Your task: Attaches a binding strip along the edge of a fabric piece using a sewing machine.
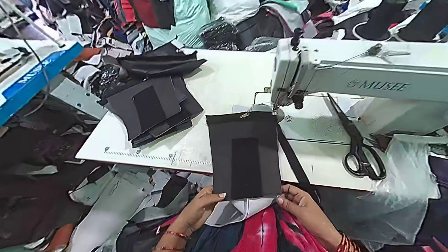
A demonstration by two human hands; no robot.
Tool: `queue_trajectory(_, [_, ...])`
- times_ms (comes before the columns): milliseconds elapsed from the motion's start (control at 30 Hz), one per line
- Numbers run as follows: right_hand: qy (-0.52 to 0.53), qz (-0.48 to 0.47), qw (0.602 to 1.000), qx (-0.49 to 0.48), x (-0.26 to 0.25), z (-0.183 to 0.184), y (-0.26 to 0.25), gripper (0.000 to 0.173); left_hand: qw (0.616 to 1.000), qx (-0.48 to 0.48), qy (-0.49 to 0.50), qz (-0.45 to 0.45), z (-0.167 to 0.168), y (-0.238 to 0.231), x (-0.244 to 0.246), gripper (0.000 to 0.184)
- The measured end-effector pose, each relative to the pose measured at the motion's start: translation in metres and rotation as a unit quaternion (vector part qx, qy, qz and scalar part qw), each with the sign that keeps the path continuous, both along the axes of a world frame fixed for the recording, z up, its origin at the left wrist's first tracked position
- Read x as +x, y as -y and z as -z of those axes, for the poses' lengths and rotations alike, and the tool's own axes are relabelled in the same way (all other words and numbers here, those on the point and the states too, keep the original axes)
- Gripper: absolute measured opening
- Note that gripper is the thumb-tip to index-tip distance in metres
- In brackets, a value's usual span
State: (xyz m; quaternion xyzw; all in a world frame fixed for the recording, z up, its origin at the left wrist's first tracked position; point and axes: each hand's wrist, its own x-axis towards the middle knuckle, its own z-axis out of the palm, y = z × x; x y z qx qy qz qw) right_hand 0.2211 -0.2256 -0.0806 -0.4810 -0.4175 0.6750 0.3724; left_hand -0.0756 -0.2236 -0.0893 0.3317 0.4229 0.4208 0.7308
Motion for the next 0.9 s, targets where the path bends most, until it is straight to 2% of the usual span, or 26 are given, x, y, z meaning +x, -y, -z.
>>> queue_trajectory(100, [0.053,0.001,0.999,0.011,-0.003,0.000,0.000,0.005,0.998,0.002,-0.054,-0.014,-0.006,0.001,0.003,0.016])
queue_trajectory(167, [0.071,-0.006,0.997,0.012,-0.007,0.003,0.001,0.002,0.984,0.025,-0.176,0.013,-0.008,-0.004,-0.004,0.012])
queue_trajectory(200, [0.073,-0.007,0.997,0.012,-0.008,0.005,0.001,0.003,0.959,0.047,-0.278,0.038,-0.013,-0.006,-0.008,0.013])
queue_trajectory(233, [0.073,-0.007,0.997,0.013,-0.008,0.007,0.001,0.004,0.905,0.080,-0.413,0.066,-0.021,-0.009,-0.013,0.024])
queue_trajectory(267, [0.070,-0.007,0.997,0.013,-0.009,0.009,0.001,0.005,0.834,0.113,-0.535,0.071,-0.033,-0.011,-0.014,0.043])
queue_trajectory(300, [0.066,-0.006,0.998,0.013,-0.009,0.011,0.001,0.004,0.769,0.159,-0.617,0.039,-0.044,-0.012,-0.012,0.055])
queue_trajectory(333, [0.062,-0.008,0.998,0.011,-0.008,0.011,0.001,0.004,0.705,0.236,-0.668,-0.015,-0.049,-0.013,-0.008,0.059])
queue_trajectory(367, [0.058,-0.008,0.998,0.010,-0.008,0.011,0.001,0.005,0.652,0.323,-0.683,-0.063,-0.051,-0.019,-0.002,0.057])
queue_trajectory(400, [0.056,-0.009,0.998,0.010,-0.008,0.011,0.000,0.005,0.636,0.395,-0.660,-0.063,-0.054,-0.026,0.006,0.056])
queue_trajectory(433, [0.057,-0.011,0.998,0.010,-0.008,0.010,-0.001,0.005,0.642,0.446,-0.623,-0.018,-0.057,-0.032,0.018,0.060])
queue_trajectory(467, [0.059,-0.015,0.998,0.011,-0.007,0.010,-0.001,0.006,0.646,0.473,-0.597,0.053,-0.058,-0.036,0.035,0.074])
queue_trajectory(533, [0.069,-0.024,0.997,0.014,-0.007,0.008,-0.001,0.006,0.607,0.501,-0.593,0.169,-0.052,-0.042,0.067,0.104])
queue_trajectory(567, [0.075,-0.028,0.997,0.017,-0.006,0.007,-0.001,0.006,0.586,0.498,-0.604,0.209,-0.048,-0.044,0.080,0.109])
queue_trajectory(633, [0.082,-0.034,0.996,0.020,-0.005,0.006,-0.001,0.006,0.570,0.456,-0.626,0.275,-0.047,-0.047,0.097,0.104])
queue_trajectory(733, [0.081,-0.032,0.996,0.023,-0.004,0.008,-0.002,0.007,0.555,0.423,-0.638,0.326,-0.044,-0.050,0.103,0.092])
queue_trajectory(900, [0.082,-0.041,0.996,0.011,-0.004,0.009,-0.003,0.009,0.554,0.460,-0.626,0.298,-0.037,-0.048,0.101,0.073])
